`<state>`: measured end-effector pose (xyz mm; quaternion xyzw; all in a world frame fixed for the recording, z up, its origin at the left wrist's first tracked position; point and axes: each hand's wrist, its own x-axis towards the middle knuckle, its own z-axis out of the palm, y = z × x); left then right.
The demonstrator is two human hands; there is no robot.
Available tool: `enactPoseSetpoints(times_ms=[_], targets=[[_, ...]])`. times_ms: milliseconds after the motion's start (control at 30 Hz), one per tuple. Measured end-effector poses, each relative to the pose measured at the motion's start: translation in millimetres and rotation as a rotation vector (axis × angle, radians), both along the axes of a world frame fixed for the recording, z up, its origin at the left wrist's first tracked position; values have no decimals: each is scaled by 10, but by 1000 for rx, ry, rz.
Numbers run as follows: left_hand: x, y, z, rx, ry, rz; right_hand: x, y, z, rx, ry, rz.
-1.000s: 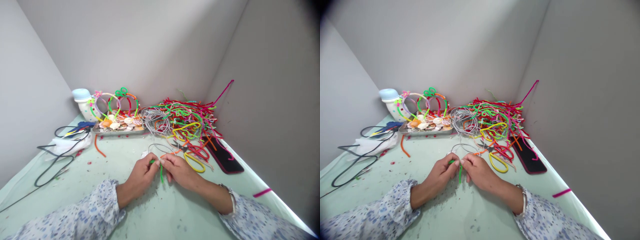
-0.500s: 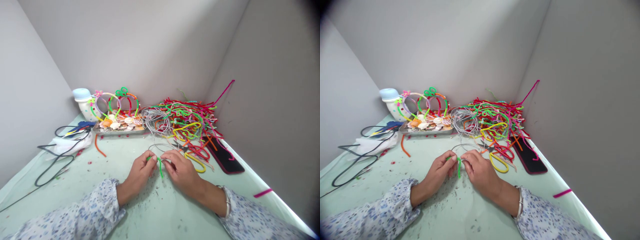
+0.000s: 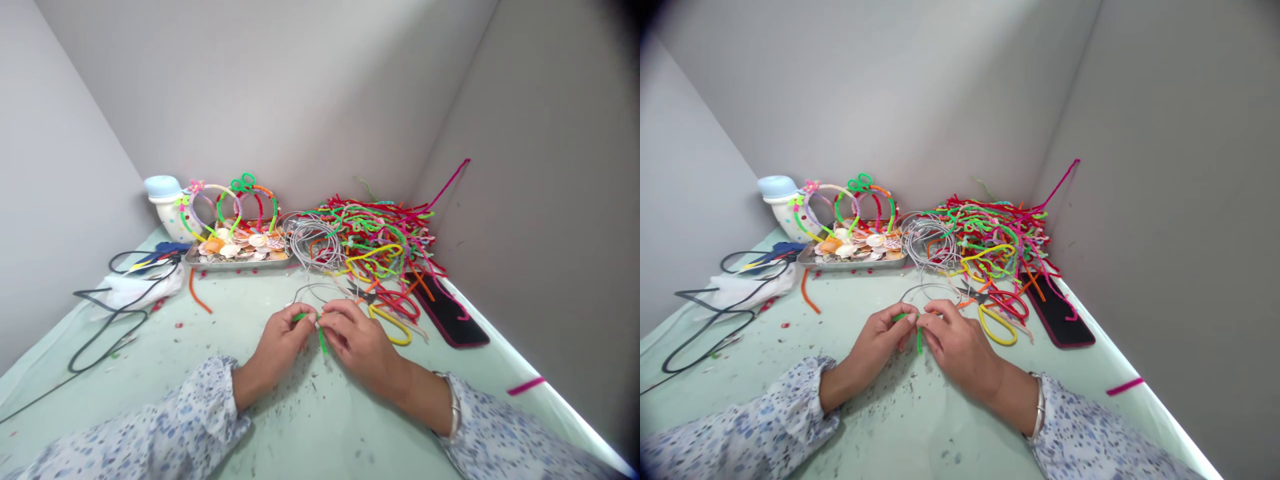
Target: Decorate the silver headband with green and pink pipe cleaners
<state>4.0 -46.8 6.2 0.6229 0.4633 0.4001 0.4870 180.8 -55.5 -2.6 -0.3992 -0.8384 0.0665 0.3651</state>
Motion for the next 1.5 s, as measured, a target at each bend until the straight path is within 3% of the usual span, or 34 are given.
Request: enactPoseSetpoints(times_ms=[333,733,1500], targets=[[5,4,-25,-27,-10,-15,3,26,-22,160,-16,-21],[7,-21,-8,-40,-89,-68,5,34,-17,169,-48,-23],[4,-21,-70,-28,-47,-83,2,10,11,116,-111,-48]])
